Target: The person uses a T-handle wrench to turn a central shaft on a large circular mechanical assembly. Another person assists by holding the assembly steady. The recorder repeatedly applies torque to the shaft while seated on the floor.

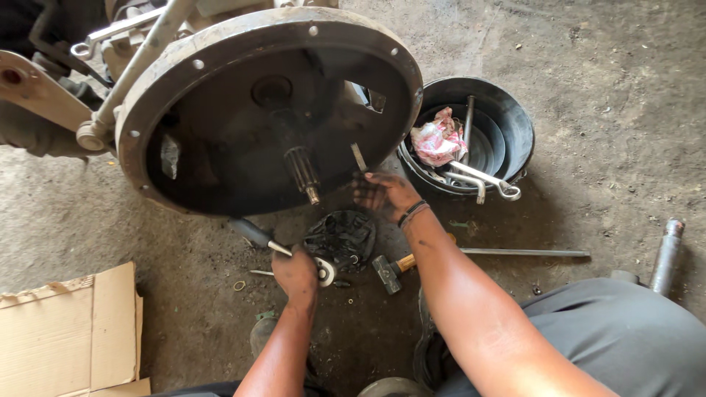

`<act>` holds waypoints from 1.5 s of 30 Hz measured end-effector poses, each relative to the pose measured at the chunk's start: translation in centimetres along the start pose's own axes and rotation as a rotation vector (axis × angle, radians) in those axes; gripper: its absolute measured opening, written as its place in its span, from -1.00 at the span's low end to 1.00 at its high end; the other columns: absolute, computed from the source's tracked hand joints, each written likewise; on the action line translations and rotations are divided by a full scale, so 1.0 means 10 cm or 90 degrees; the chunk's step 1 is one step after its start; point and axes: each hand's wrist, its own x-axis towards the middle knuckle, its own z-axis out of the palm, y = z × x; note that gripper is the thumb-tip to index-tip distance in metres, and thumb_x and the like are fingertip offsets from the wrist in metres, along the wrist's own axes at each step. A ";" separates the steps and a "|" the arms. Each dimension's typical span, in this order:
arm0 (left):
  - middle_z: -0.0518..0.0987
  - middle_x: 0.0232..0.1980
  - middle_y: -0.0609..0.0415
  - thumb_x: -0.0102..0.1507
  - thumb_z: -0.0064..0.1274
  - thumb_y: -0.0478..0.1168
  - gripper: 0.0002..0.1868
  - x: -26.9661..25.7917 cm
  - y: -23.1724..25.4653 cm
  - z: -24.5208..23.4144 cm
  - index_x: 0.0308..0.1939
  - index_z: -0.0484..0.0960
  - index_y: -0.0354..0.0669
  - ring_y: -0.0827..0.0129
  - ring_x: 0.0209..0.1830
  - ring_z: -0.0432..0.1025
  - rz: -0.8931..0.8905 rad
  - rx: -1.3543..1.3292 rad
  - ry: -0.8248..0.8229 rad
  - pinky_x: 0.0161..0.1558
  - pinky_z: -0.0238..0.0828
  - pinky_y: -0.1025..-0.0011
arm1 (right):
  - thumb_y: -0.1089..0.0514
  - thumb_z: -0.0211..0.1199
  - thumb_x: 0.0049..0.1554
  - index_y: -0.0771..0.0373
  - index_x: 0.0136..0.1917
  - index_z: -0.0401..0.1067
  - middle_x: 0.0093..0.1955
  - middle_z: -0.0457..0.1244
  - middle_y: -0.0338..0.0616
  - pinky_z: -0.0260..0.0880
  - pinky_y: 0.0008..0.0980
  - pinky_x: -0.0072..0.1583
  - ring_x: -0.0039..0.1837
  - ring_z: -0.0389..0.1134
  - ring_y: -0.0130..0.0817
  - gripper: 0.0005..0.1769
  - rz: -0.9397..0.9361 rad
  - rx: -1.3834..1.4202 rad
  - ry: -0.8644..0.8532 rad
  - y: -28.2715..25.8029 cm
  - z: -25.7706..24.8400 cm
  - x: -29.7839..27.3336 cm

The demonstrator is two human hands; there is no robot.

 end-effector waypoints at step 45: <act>0.66 -0.20 0.03 0.32 0.09 -0.32 -0.73 -0.07 -0.08 0.21 0.09 0.67 -0.29 0.38 -0.36 0.59 -0.024 -0.088 -0.063 -0.36 0.52 0.39 | 0.18 0.22 0.08 0.11 0.15 0.60 -0.02 0.41 0.15 0.44 -0.13 0.05 0.00 0.45 0.00 -0.64 0.060 -0.842 0.907 -0.04 -3.88 -4.03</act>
